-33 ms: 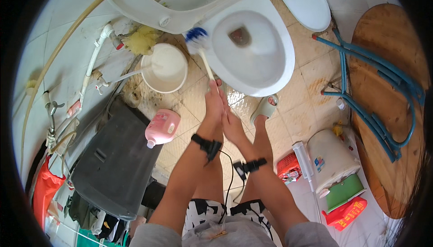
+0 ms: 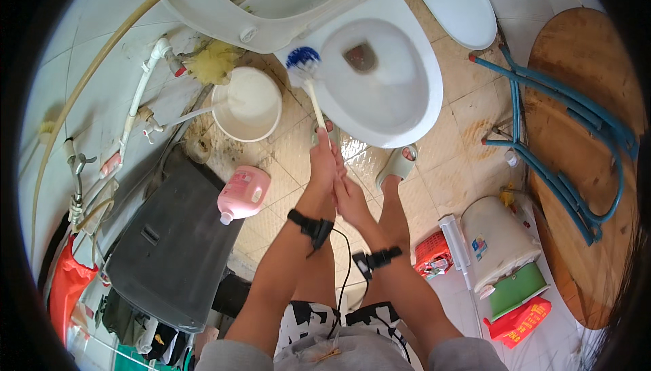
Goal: The user is cleaning a toilet using a toilet brush and water.
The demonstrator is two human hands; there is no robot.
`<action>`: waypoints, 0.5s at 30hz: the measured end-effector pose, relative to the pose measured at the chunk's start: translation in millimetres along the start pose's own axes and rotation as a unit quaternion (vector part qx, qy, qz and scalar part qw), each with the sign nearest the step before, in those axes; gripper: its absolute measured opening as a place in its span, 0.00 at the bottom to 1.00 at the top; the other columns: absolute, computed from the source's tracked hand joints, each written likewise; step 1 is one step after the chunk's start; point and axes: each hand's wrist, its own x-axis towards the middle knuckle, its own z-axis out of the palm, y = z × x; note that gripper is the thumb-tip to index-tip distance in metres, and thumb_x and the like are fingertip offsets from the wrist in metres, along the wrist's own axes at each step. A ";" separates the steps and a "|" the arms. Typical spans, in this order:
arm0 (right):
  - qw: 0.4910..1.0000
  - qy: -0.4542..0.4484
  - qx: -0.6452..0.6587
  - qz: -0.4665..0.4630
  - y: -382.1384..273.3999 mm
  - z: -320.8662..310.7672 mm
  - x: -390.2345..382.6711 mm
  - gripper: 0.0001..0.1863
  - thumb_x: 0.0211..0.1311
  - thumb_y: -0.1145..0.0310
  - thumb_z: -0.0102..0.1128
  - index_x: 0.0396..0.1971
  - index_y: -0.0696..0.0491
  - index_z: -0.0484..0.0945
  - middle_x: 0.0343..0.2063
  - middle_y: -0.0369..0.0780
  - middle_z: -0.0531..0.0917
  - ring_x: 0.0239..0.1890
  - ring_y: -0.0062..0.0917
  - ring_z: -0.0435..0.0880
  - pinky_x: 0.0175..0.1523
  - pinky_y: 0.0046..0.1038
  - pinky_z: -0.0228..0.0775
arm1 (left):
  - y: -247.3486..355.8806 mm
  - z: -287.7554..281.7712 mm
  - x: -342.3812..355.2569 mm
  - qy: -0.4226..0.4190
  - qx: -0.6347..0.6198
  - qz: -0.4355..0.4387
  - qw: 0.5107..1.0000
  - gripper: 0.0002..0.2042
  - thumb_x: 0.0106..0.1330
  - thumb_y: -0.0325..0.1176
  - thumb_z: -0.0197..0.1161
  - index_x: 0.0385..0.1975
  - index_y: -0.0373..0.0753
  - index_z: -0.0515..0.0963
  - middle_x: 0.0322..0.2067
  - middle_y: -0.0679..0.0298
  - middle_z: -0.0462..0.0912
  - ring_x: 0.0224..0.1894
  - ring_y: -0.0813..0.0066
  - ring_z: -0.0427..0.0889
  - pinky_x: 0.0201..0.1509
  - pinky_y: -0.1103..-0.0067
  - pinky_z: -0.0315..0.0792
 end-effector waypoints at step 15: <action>0.992 0.097 -0.052 -0.058 5.2 4.3 -15.8 0.21 0.73 0.54 0.40 0.37 0.58 0.74 0.17 0.40 0.72 0.20 0.24 0.73 0.29 0.28 0.65 | 0.9 8.0 -0.4 -0.013 -0.024 -0.029 0.999 0.28 0.71 0.59 0.40 0.14 0.44 0.61 0.09 0.71 0.57 0.08 0.80 0.56 0.11 0.80 0.53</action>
